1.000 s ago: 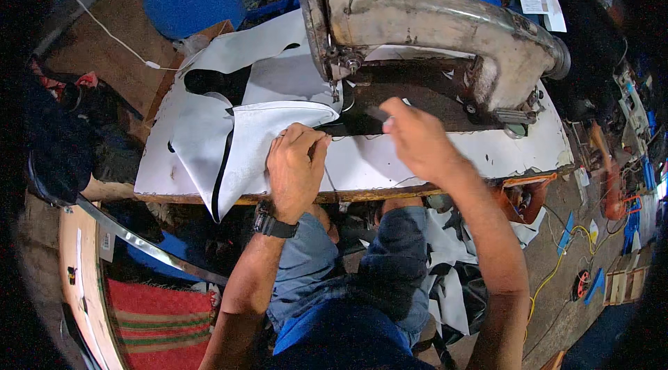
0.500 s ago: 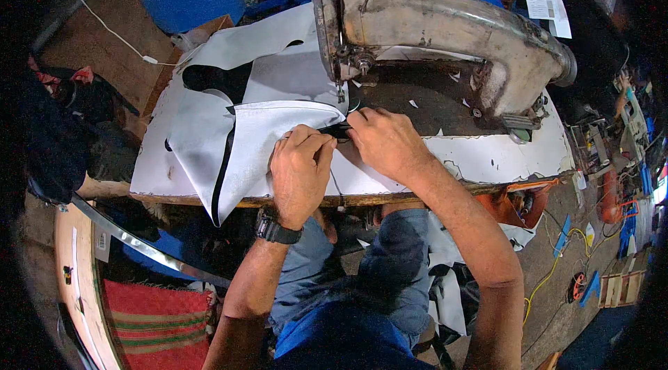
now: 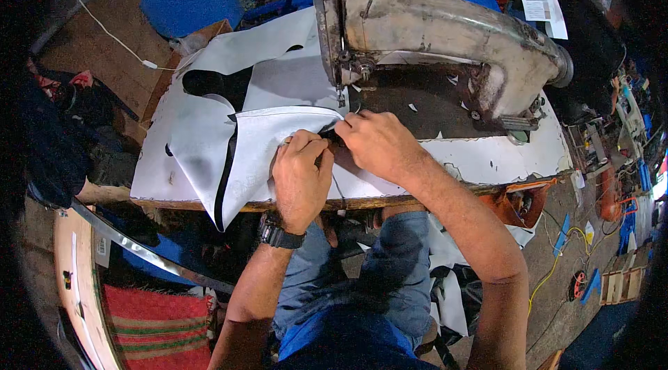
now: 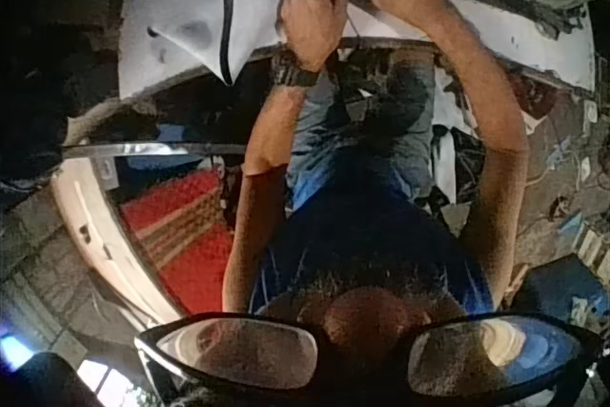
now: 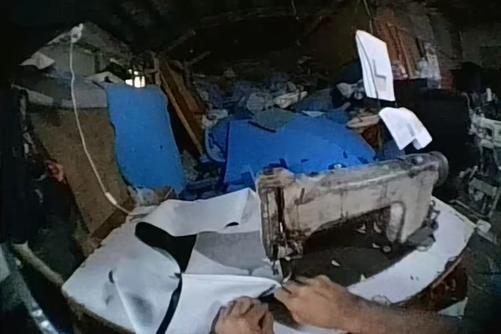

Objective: The person stitches pieces of black and white upholstery fabric together using an industrial sewing machine, then snips the thread with snippers.

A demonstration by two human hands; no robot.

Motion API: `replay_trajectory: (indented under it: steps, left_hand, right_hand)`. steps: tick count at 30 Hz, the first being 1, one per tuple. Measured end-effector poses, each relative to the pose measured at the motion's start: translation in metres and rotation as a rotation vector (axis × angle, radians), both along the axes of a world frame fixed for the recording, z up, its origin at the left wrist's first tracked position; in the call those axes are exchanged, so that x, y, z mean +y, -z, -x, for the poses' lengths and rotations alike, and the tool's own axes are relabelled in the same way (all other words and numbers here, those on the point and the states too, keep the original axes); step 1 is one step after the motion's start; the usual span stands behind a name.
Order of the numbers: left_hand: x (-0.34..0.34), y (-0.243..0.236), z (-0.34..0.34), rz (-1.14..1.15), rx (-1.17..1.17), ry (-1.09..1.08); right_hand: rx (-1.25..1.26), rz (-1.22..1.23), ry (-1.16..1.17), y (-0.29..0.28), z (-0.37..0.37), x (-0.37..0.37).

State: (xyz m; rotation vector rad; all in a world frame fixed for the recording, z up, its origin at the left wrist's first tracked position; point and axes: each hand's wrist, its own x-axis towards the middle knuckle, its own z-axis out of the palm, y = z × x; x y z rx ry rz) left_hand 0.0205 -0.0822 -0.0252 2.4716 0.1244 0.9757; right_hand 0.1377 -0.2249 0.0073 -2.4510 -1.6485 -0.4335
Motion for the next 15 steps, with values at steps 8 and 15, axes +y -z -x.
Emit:
replay_trajectory:
  steps: [8, 15]
  left_hand:
    - [0.005, 0.0, 0.003, 0.064, -0.014, 0.045]
    - [0.008, 0.002, 0.048, 0.265, -0.043, 0.153]
  right_hand:
    - [0.085, 0.043, 0.124, 0.009, 0.0, 0.005]
    - [0.149, -0.153, 0.017, 0.008, 0.016, -0.013]
